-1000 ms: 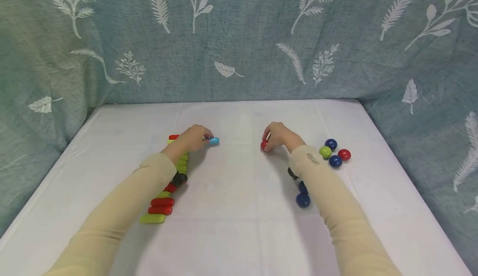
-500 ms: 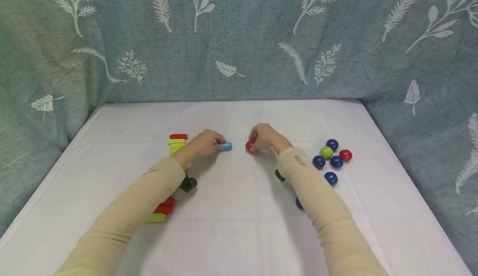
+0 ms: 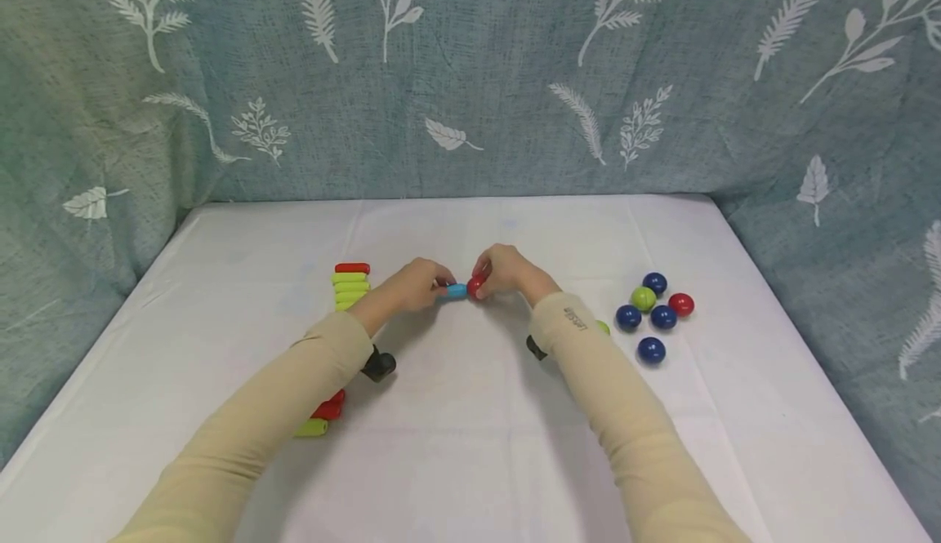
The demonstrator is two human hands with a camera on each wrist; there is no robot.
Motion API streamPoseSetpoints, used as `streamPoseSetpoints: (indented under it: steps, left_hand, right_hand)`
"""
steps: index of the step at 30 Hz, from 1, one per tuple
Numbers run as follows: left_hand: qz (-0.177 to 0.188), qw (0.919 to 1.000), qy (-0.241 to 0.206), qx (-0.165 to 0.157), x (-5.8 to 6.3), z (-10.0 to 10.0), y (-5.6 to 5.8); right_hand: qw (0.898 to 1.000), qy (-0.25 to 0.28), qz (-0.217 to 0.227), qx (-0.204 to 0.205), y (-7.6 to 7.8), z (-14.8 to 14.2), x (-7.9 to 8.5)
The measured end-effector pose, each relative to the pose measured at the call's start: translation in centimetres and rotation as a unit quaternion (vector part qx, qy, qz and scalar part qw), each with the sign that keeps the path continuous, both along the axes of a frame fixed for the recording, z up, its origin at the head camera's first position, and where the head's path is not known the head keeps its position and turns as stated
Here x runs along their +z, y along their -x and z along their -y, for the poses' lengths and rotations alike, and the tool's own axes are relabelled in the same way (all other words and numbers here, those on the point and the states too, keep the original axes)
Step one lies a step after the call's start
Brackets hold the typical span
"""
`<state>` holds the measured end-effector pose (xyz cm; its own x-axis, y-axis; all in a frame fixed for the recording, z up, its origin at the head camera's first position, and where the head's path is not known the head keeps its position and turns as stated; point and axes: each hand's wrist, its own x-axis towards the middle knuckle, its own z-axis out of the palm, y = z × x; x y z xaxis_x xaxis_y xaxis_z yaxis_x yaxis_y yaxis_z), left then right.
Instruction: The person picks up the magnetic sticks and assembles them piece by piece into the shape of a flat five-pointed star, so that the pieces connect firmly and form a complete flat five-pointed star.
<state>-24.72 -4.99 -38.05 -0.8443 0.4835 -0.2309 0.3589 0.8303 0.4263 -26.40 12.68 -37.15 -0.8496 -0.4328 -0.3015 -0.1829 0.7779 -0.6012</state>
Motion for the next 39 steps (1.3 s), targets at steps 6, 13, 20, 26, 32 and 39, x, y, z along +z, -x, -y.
streamPoseSetpoints:
  steps: [6,13,20,26,32,39]
  left_hand:
    - [-0.002,1.0000,0.001,0.001,-0.25,0.04,-0.10]
    - [-0.008,1.0000,0.006,-0.001,-0.34,0.07,-0.15]
    - [-0.015,0.9998,0.014,-0.003,-0.15,0.10,-0.36]
    - [-0.019,0.9997,0.015,-0.001,-0.20,-0.06,-0.41]
    - [-0.029,0.9994,0.019,-0.004,-0.45,-0.03,-0.53]
    - [-0.031,0.9993,0.018,-0.006,-0.50,0.07,-0.58]
  right_hand:
    - [1.000,-0.008,0.003,-0.008,-0.14,0.08,0.11]
    - [1.000,-0.008,0.009,-0.010,-0.04,0.19,0.03]
    - [1.000,-0.009,0.011,-0.012,-0.26,0.18,0.21]
    - [1.000,-0.012,0.007,-0.012,-0.39,0.06,0.16]
    - [1.000,-0.014,0.003,-0.010,-0.32,0.08,0.02]
    - [1.000,-0.010,-0.002,-0.009,-0.37,0.17,0.10]
